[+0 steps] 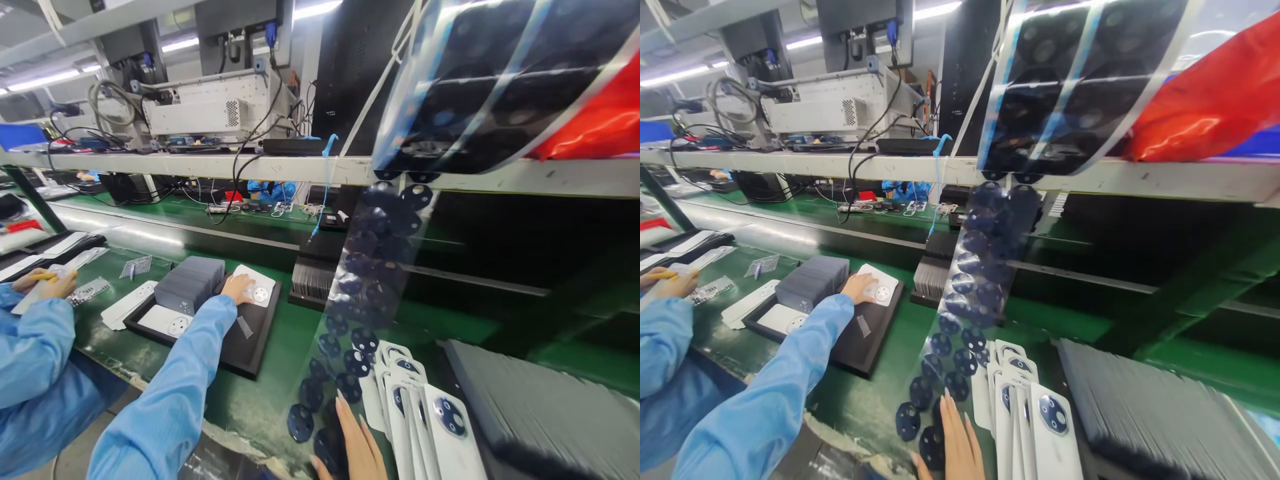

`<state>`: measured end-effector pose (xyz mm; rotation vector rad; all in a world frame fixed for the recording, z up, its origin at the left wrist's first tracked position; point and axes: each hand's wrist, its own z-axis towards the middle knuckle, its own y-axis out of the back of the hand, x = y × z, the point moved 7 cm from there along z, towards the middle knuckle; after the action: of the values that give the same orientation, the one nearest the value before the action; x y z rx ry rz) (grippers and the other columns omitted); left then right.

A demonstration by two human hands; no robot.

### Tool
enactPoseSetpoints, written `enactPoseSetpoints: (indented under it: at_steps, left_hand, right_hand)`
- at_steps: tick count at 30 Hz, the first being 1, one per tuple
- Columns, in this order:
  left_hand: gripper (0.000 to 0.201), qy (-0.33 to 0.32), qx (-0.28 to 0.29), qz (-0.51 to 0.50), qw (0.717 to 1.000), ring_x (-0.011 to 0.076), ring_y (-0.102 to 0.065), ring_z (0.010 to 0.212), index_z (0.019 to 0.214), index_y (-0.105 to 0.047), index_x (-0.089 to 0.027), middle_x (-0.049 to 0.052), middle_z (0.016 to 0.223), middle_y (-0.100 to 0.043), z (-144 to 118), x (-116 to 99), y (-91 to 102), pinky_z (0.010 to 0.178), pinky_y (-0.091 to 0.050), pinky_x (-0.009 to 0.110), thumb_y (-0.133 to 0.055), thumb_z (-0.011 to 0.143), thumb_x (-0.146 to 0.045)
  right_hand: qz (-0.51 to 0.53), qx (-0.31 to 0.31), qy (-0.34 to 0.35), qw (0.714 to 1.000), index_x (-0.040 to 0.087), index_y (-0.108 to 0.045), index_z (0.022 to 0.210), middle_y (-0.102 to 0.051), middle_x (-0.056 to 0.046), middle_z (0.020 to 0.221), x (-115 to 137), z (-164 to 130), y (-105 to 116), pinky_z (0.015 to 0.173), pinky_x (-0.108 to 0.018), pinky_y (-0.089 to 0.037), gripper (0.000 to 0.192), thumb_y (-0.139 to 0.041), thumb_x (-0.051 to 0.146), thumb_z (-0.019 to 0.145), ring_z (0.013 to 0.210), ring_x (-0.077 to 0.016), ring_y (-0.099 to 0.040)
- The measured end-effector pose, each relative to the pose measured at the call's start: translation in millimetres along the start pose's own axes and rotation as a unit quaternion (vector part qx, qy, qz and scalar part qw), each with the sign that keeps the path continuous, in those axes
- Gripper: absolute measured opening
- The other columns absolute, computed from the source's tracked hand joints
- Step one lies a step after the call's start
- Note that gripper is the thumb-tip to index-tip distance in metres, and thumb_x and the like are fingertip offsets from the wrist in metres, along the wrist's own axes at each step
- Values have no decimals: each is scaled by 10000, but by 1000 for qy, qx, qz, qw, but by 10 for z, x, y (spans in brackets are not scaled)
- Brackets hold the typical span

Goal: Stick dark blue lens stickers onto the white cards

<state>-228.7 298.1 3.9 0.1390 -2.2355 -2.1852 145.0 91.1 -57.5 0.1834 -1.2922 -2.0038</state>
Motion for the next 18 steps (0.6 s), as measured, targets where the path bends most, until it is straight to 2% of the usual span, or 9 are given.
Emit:
enactPoseSetpoints:
  at_steps: [3,8,13,18]
  left_hand:
    - [469,26,-5,7,1000,338,-460,1337,1350,-543,-209,116,1501,-453,28,57,22,1096,-376,599,-656,925,-374]
    - [448,50,1,7,999,305,-545,1217,1304,-554,-190,115,1397,-526,180,117,38,1014,-453,534,-653,920,-397]
    - [433,40,-11,14,999,299,-547,1194,1249,-572,-170,112,1319,-567,253,99,91,1029,-419,531,-653,909,-424]
    - [408,4,-27,15,1000,285,-580,1157,1225,-590,-166,101,1260,-609,161,39,157,1011,-449,520,-677,901,-398]
  right_hand:
    - [23,36,10,999,210,-20,1609,-431,-129,1550,25,-6,18,1032,-521,-523,841,-526,409,967,1348,-353,-513]
    - [53,70,-44,995,237,-7,1606,-355,-128,1595,9,10,80,1099,-550,-455,800,-501,395,996,1422,-335,-418]
    - [56,85,-43,994,242,18,1604,-433,-120,1554,10,26,103,1101,-511,-461,829,-529,376,995,1399,-296,-461]
    - [54,56,-28,997,251,-56,1606,-555,-104,1462,-7,7,109,1035,-487,-511,807,-548,412,986,1304,-309,-567]
